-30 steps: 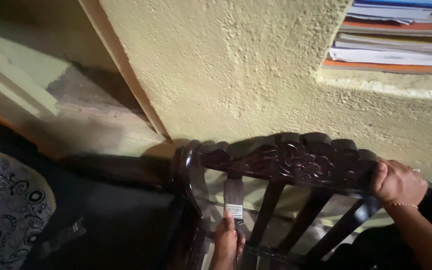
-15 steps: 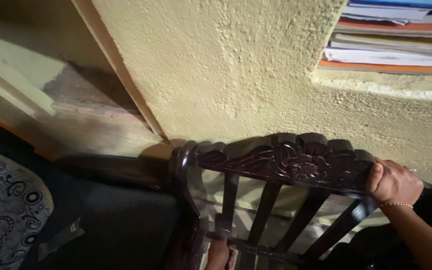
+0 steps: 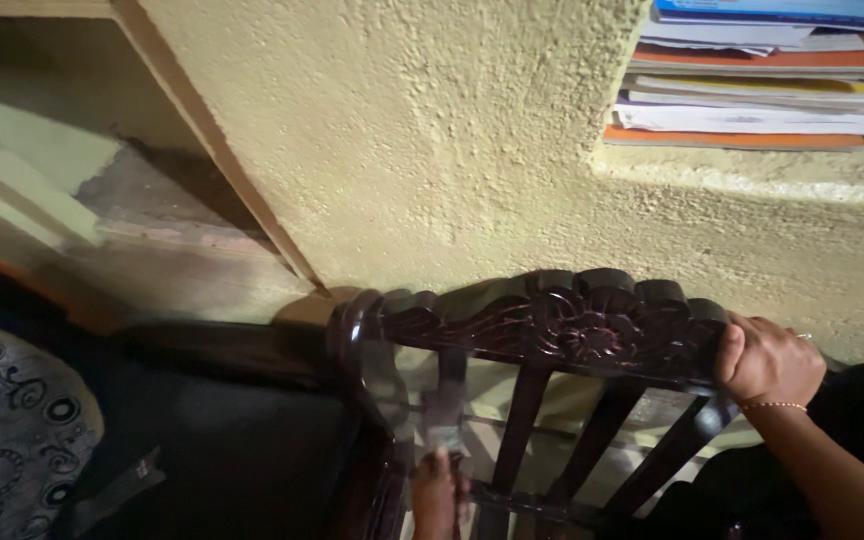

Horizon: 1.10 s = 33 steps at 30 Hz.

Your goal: The person paints the backrest of a dark wooden chair using a paintbrush. They hold the chair steady with one hand while applying dark paint to the carved details and vertical slats with the other hand.

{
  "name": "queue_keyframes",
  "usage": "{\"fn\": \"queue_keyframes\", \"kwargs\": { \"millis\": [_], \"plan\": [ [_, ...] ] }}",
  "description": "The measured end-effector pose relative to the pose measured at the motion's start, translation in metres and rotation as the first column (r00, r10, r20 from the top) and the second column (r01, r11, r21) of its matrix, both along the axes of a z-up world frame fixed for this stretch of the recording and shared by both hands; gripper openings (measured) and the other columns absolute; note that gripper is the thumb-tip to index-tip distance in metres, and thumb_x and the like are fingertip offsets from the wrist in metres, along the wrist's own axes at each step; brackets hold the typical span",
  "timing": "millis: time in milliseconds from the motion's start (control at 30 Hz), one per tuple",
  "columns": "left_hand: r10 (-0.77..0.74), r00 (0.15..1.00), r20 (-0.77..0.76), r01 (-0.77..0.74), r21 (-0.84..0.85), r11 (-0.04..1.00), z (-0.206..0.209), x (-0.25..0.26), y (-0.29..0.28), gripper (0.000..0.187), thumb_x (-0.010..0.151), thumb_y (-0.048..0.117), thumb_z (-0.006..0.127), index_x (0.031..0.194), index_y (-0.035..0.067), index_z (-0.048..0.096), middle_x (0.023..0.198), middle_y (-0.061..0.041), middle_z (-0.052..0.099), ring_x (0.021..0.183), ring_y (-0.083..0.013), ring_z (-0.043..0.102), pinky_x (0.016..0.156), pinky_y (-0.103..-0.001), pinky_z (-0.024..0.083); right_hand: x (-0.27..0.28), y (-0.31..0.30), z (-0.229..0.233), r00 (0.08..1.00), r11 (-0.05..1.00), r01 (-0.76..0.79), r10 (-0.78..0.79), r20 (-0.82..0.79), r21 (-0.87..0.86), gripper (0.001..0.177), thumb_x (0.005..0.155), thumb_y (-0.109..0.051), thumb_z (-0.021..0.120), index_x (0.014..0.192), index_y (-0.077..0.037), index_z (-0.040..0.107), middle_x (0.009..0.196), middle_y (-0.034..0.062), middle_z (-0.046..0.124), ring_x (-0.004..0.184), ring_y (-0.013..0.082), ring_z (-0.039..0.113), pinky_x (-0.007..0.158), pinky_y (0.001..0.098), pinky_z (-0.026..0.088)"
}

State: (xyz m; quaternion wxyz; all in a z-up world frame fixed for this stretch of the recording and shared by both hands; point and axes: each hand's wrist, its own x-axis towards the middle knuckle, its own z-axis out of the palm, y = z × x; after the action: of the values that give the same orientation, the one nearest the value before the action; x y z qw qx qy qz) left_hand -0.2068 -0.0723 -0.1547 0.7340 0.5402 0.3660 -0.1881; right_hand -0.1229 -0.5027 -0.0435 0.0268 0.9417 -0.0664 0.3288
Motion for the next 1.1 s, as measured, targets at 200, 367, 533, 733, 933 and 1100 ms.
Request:
{"fn": "queue_keyframes", "kwargs": {
  "millis": [200, 367, 533, 733, 933, 1100],
  "plan": [
    [-0.089, 0.982, -0.166, 0.084, -0.037, 0.996, -0.001, -0.001, -0.005, 0.044, 0.109, 0.045, 0.045, 0.108, 0.003, 0.057, 0.06, -0.006, 0.055, 0.036, -0.0154, 0.044, 0.033, -0.033, 0.035, 0.0, 0.007, 0.009, 0.997, 1.0, 0.024, -0.023, -0.067, 0.015, 0.044, 0.112, -0.036, 0.037, 0.1, -0.021, 0.077, 0.084, 0.0043, 0.072, 0.073, 0.0283, 0.068, 0.069, 0.0389, 0.054],
    [-0.156, 0.966, 0.208, 0.141, 0.087, 0.986, 0.075, 0.019, -0.045, 0.04, 0.107, 0.041, 0.041, 0.102, 0.003, 0.053, 0.057, -0.002, 0.055, 0.034, -0.0117, 0.043, 0.03, -0.029, 0.037, -0.001, 0.007, 0.01, 1.0, 1.0, -0.008, 0.008, -0.022, 0.015, 0.044, 0.113, -0.037, 0.037, 0.103, -0.02, 0.076, 0.087, 0.0051, 0.072, 0.075, 0.0289, 0.068, 0.071, 0.0392, 0.054],
    [-0.263, 0.926, 0.269, 0.284, -0.042, 0.958, 0.138, -0.003, -0.057, 0.037, 0.106, 0.044, 0.046, 0.108, 0.007, 0.048, 0.056, -0.002, 0.053, 0.035, -0.0113, 0.04, 0.031, -0.027, 0.031, -0.001, 0.007, 0.01, 0.999, 0.999, -0.037, 0.037, -0.006, 0.019, 0.043, 0.113, -0.037, 0.037, 0.103, -0.02, 0.075, 0.09, 0.0055, 0.072, 0.079, 0.0295, 0.069, 0.075, 0.04, 0.054],
    [-0.319, 0.884, 0.342, 0.4, -0.198, 0.895, 0.117, -0.023, -0.086, 0.048, 0.108, 0.049, 0.046, 0.123, 0.003, 0.048, 0.063, -0.001, 0.055, 0.038, -0.0095, 0.04, 0.033, -0.026, 0.031, -0.003, 0.011, 0.018, 0.997, 1.0, 0.005, -0.004, -0.078, 0.01, 0.041, 0.111, -0.037, 0.039, 0.105, -0.021, 0.077, 0.085, 0.006, 0.071, 0.074, 0.0312, 0.068, 0.07, 0.0411, 0.053],
    [-0.203, 0.97, -0.13, 0.176, -0.198, 0.964, -0.014, -0.026, -0.1, 0.035, 0.104, 0.042, 0.049, 0.132, 0.02, 0.045, 0.06, -0.009, 0.05, 0.035, -0.0181, 0.036, 0.033, -0.035, 0.027, -0.004, 0.012, 0.017, 0.999, 0.999, -0.033, 0.034, -0.021, 0.043, 0.041, 0.11, -0.036, 0.039, 0.106, -0.021, 0.077, 0.086, 0.0057, 0.071, 0.075, 0.0314, 0.067, 0.07, 0.0411, 0.053],
    [-0.335, 0.936, -0.114, 0.327, -0.08, 0.942, -0.005, -0.028, -0.093, 0.04, 0.109, 0.048, 0.045, 0.125, 0.014, 0.058, 0.058, -0.006, 0.053, 0.033, -0.0141, 0.04, 0.032, -0.031, 0.034, -0.001, 0.01, 0.014, 0.999, 1.0, 0.004, -0.004, -0.048, -0.001, 0.043, 0.112, -0.036, 0.038, 0.107, -0.02, 0.078, 0.086, 0.0057, 0.072, 0.075, 0.0302, 0.068, 0.073, 0.0415, 0.053]
  ]
}}
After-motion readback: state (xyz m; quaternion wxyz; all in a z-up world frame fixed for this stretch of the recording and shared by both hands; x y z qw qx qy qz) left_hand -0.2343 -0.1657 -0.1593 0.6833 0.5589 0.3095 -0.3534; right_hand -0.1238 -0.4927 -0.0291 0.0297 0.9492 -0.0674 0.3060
